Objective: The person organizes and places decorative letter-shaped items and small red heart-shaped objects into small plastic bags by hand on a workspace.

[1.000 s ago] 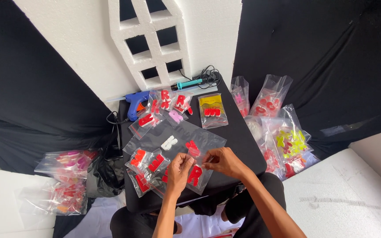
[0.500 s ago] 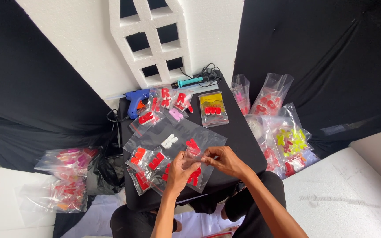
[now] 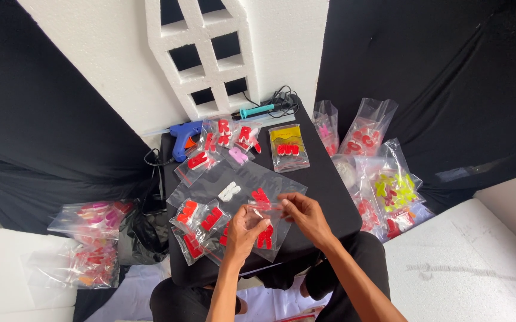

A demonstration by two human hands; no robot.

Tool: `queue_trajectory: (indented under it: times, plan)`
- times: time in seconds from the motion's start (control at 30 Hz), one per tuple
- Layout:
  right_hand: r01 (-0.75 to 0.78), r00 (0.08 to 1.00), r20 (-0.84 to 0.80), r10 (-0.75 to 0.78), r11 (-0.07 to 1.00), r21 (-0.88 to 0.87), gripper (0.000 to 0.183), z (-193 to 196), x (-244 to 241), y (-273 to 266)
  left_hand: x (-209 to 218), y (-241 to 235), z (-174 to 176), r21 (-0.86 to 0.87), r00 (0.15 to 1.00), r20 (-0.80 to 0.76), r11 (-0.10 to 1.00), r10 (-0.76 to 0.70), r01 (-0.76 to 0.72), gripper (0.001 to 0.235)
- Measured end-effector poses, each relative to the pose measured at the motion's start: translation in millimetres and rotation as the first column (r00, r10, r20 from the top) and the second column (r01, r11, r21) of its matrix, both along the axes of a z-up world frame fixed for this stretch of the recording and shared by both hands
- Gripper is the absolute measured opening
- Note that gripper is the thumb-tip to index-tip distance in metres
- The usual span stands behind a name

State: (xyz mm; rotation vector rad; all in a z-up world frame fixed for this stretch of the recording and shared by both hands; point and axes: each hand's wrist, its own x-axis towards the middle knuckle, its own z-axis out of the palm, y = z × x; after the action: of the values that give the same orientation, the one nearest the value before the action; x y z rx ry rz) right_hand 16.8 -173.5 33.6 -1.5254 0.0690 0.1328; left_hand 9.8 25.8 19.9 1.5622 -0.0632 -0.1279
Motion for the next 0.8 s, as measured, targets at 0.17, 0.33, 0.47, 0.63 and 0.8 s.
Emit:
queue_trajectory:
  times: [0.17,0.33,0.47,0.63,0.8]
  plan:
    - [0.010,1.000,-0.026,-0.013,0.992,-0.128,0.028,-2.3,-5.1,7.7,-6.3,-8.4,21.6,-0.037,1.000,-0.007,0.999,-0.012,0.012,0.028]
    - [0.027,0.998,0.047,-0.028,0.999,0.018,0.023,22.3,-12.4,10.3,-6.5,-0.8,24.1,-0.112,0.999,-0.038,0.994,0.000,-0.004,0.018]
    - [0.009,0.997,0.071,-0.008,1.000,-0.012,0.025,29.6,-12.3,8.4,-5.0,-0.8,37.0,0.054,0.992,0.031,0.991,0.120,-0.122,0.028]
    - [-0.077,0.995,0.067,0.078,0.997,-0.015,0.014,31.7,-0.5,17.3,-4.6,-6.5,42.5,0.159,0.986,0.159,0.984,0.056,-0.081,0.026]
    - [-0.121,0.992,0.030,0.125,0.987,-0.104,0.022,40.1,4.7,19.3,-2.9,-0.3,50.2,0.175,0.985,0.170,0.982,0.036,-0.066,0.026]
